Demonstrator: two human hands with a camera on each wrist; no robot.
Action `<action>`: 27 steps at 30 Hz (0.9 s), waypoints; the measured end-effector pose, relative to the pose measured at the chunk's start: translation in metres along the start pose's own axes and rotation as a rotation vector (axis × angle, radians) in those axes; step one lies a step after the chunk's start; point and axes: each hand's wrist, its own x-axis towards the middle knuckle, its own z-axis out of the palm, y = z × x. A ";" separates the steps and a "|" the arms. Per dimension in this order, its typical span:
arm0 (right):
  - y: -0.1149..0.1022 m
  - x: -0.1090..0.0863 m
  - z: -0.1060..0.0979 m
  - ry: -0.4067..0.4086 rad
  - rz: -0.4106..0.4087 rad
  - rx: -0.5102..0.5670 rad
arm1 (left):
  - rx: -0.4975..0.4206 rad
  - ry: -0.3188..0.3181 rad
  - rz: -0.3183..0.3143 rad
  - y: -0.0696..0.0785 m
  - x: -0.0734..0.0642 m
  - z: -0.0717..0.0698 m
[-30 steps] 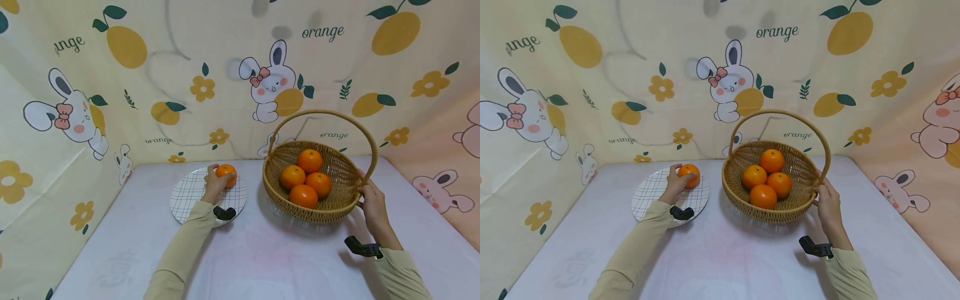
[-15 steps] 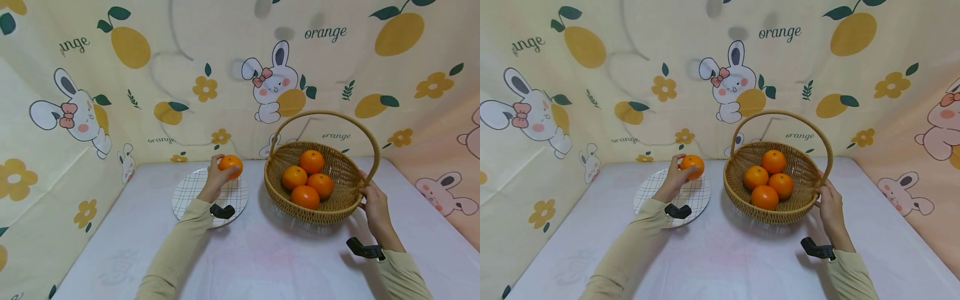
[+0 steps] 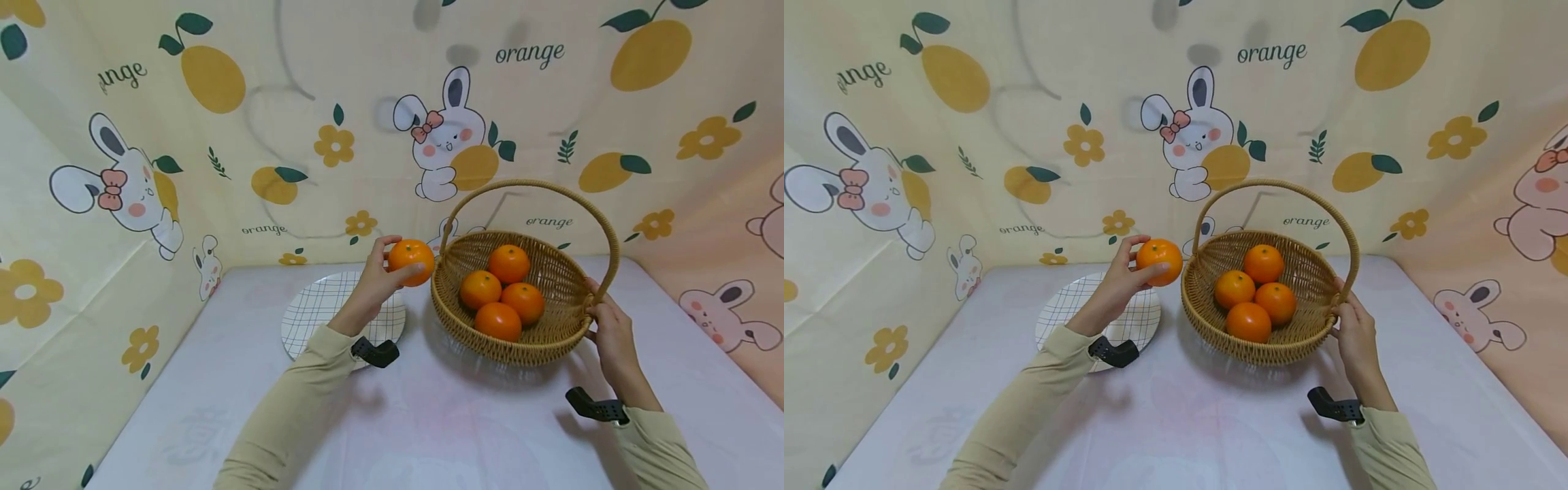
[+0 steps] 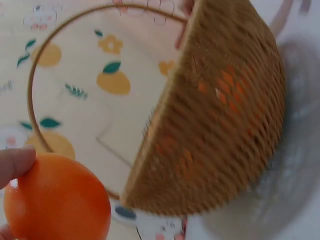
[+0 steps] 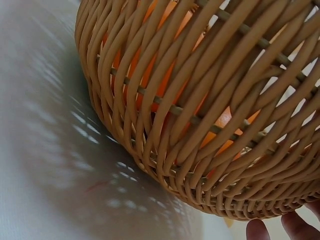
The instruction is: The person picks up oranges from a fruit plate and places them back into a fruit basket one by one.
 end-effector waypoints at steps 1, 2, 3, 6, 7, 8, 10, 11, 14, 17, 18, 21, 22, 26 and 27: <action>0.000 0.000 0.000 0.000 0.002 -0.010 | 0.001 -0.015 0.008 0.003 -0.001 0.003; 0.000 0.001 0.000 0.000 0.003 -0.014 | 0.000 -0.029 0.013 0.007 -0.002 0.007; 0.000 0.001 0.000 -0.001 0.004 -0.023 | -0.003 -0.044 0.019 0.010 -0.003 0.011; 0.000 0.001 -0.001 -0.010 0.002 -0.033 | -0.022 -0.089 0.030 0.017 -0.003 0.023; 0.000 0.001 -0.001 -0.012 0.001 -0.031 | -0.030 -0.105 0.033 0.019 -0.003 0.027; 0.001 0.001 -0.001 -0.013 -0.002 -0.029 | -0.039 -0.119 0.036 0.020 -0.003 0.032; 0.001 0.001 -0.001 -0.015 -0.005 -0.035 | -0.057 -0.150 0.043 0.022 -0.004 0.042; 0.001 0.001 -0.001 -0.015 -0.004 -0.036 | -0.077 -0.173 0.049 0.023 -0.004 0.047; 0.000 0.000 -0.001 -0.011 -0.001 -0.030 | -0.098 -0.226 0.060 0.024 -0.005 0.063; 0.000 0.000 -0.001 -0.012 -0.002 -0.006 | -0.081 -0.277 0.044 0.023 -0.007 0.079; 0.000 0.000 -0.001 -0.009 -0.005 0.012 | -0.052 -0.283 0.033 0.022 -0.008 0.084; 0.000 0.000 0.000 -0.009 -0.008 0.031 | 0.032 -0.304 0.001 0.021 -0.011 0.099; -0.001 0.000 0.000 -0.008 -0.008 0.027 | 0.070 -0.304 -0.005 0.021 -0.011 0.105; -0.001 0.000 -0.001 -0.004 -0.005 0.012 | 0.173 -0.296 -0.017 0.019 -0.012 0.127; 0.000 0.000 -0.001 -0.004 -0.006 0.011 | 0.202 -0.292 -0.021 0.019 -0.012 0.133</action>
